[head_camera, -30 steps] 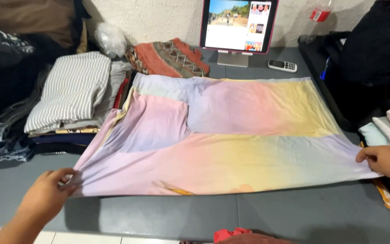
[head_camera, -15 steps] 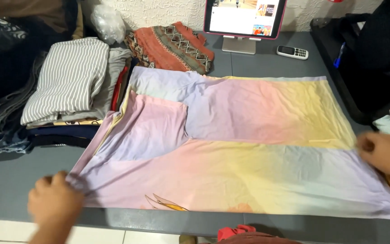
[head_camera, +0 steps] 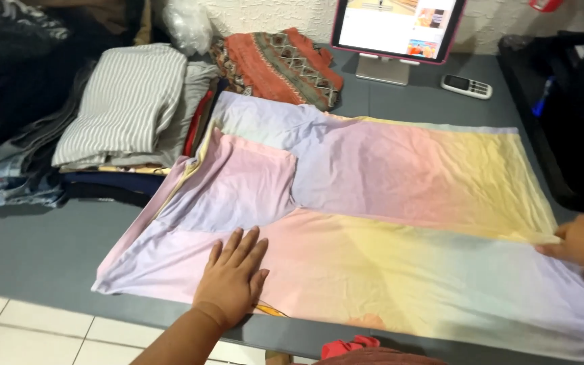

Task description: Folding various items of clothing and stacking them neatly on a workspace table.

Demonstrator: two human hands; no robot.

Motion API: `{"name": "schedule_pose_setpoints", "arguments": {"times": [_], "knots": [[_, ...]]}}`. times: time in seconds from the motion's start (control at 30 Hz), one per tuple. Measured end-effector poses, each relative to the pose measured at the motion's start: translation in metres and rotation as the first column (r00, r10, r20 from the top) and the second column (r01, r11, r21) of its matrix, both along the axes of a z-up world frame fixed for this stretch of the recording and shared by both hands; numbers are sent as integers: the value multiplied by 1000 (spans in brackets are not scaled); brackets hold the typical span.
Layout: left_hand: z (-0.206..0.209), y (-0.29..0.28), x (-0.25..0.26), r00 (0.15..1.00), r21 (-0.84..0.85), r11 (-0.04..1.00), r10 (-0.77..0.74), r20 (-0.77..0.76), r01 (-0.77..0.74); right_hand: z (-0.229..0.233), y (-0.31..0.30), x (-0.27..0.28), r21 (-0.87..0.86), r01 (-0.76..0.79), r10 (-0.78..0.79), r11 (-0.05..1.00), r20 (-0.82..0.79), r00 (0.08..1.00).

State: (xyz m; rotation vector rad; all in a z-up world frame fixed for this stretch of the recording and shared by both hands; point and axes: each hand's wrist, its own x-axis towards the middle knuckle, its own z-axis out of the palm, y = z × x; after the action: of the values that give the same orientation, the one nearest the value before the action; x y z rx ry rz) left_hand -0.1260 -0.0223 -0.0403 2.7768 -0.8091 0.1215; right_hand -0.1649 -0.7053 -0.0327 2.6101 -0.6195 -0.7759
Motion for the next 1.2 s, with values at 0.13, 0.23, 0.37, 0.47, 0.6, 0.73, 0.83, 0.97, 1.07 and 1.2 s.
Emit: {"name": "schedule_pose_setpoints", "arguments": {"times": [0.13,0.23,0.37,0.47,0.6,0.73,0.83,0.97,1.07,1.2], "knots": [[17,0,-4,994,-47,997,48,-97,-53,0,19,38,-56,-154,163,986,212,964],[17,13,-5,990,-221,970,75,-120,-100,7,90,81,199,-161,64,967,423,904],[20,31,9,916,-374,863,214,-340,-340,-6,211,164,831,-213,-177,513,346,922],[16,49,37,764,-415,698,299,-571,-584,7,315,199,965,-100,-317,241,176,932],[27,68,68,495,-445,357,56,-867,-821,9,391,230,996,64,-437,-69,-88,895],[25,89,78,351,-387,135,-229,-908,-912,8,427,250,998,49,-405,39,-29,914],[33,98,76,312,-340,31,-331,-891,-940,-5,431,263,990,58,-336,128,-11,942],[46,105,76,295,-300,-52,-404,-866,-952,-11,442,267,978,31,-298,208,33,954],[41,116,77,343,-349,-81,-489,-802,-933,4,460,250,902,-260,-215,344,346,913],[39,115,83,329,-337,-92,-555,-764,-937,61,493,180,742,-655,53,140,655,754]]}}
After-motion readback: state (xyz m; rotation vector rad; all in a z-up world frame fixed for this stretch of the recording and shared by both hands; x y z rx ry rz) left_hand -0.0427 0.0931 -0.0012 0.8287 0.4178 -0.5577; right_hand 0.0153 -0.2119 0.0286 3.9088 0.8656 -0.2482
